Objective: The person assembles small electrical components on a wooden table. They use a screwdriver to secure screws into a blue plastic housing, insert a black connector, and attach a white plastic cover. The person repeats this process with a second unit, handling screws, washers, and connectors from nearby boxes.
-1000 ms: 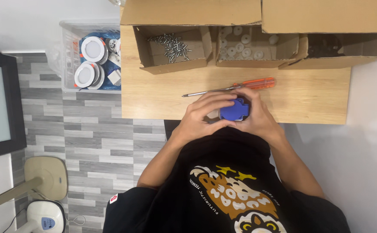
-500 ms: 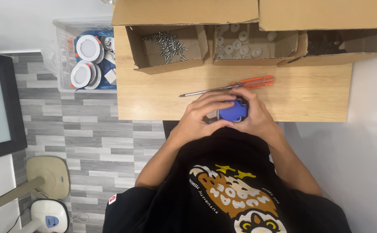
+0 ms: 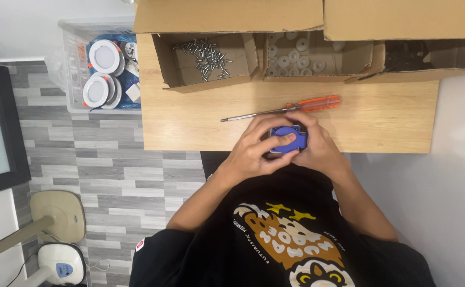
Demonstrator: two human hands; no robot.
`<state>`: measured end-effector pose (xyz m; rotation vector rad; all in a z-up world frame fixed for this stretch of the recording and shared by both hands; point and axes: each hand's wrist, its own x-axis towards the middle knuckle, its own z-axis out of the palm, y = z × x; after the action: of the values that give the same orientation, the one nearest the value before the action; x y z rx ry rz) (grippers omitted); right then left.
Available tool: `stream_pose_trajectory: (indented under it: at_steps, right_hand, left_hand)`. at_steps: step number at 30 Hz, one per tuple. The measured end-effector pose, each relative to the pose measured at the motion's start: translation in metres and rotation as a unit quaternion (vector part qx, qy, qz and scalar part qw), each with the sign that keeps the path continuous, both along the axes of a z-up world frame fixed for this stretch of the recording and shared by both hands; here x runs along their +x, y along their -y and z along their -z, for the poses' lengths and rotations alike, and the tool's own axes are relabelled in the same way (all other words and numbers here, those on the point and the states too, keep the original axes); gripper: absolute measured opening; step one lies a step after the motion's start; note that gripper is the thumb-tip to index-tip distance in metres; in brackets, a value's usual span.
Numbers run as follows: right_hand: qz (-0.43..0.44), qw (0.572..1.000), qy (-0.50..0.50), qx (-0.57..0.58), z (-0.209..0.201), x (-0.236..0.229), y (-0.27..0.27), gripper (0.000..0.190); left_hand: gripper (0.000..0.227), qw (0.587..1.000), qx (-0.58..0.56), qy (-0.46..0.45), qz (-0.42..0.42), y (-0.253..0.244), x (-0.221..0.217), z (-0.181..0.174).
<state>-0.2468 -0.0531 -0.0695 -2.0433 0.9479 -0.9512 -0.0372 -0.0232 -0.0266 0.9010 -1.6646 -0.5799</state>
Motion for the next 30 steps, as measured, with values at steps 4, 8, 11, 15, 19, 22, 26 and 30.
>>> stream_pose_trajectory:
  at_steps: [4, 8, 11, 15, 19, 22, 26, 30]
  right_hand:
    - [-0.009, 1.0, -0.018, -0.014, -0.035, 0.005, 0.007, 0.087]
    - [-0.142, 0.986, -0.067, 0.057, -0.107, -0.007, 0.026, 0.108]
    - [-0.201, 0.964, -0.121, 0.124, -0.151, -0.027, 0.046, 0.113]
    - [-0.156, 0.972, -0.168, 0.048, -0.182, -0.027, 0.073, 0.093]
    - [-0.139, 0.97, -0.196, -0.038, -0.18, 0.0, 0.102, 0.056]
    - [-0.169, 0.951, -0.26, 0.012, -0.176, 0.025, 0.12, 0.047]
    - [-0.153, 0.904, -0.383, 0.115, -0.182, 0.054, 0.132, 0.062]
    - [-0.09, 0.84, -0.481, 0.232, -0.211, 0.076, 0.135, 0.072]
  left_hand:
    - [0.026, 1.0, -0.022, 0.015, -0.009, -0.001, -0.005, 0.0]
    - [0.018, 0.992, -0.083, 0.085, -0.05, -0.005, -0.012, 0.005]
    - [0.021, 0.983, -0.093, 0.158, -0.021, -0.004, -0.004, 0.004]
    - [0.043, 0.96, -0.105, 0.26, 0.015, 0.001, 0.004, 0.001]
    - [0.06, 0.961, -0.116, 0.25, 0.007, -0.005, 0.004, 0.014]
    - [0.046, 0.966, -0.115, 0.231, 0.002, -0.003, 0.004, 0.003]
    - [0.039, 0.966, -0.12, 0.228, 0.011, -0.003, 0.006, 0.004]
    - [0.042, 0.972, -0.106, 0.208, 0.021, -0.002, 0.007, 0.006]
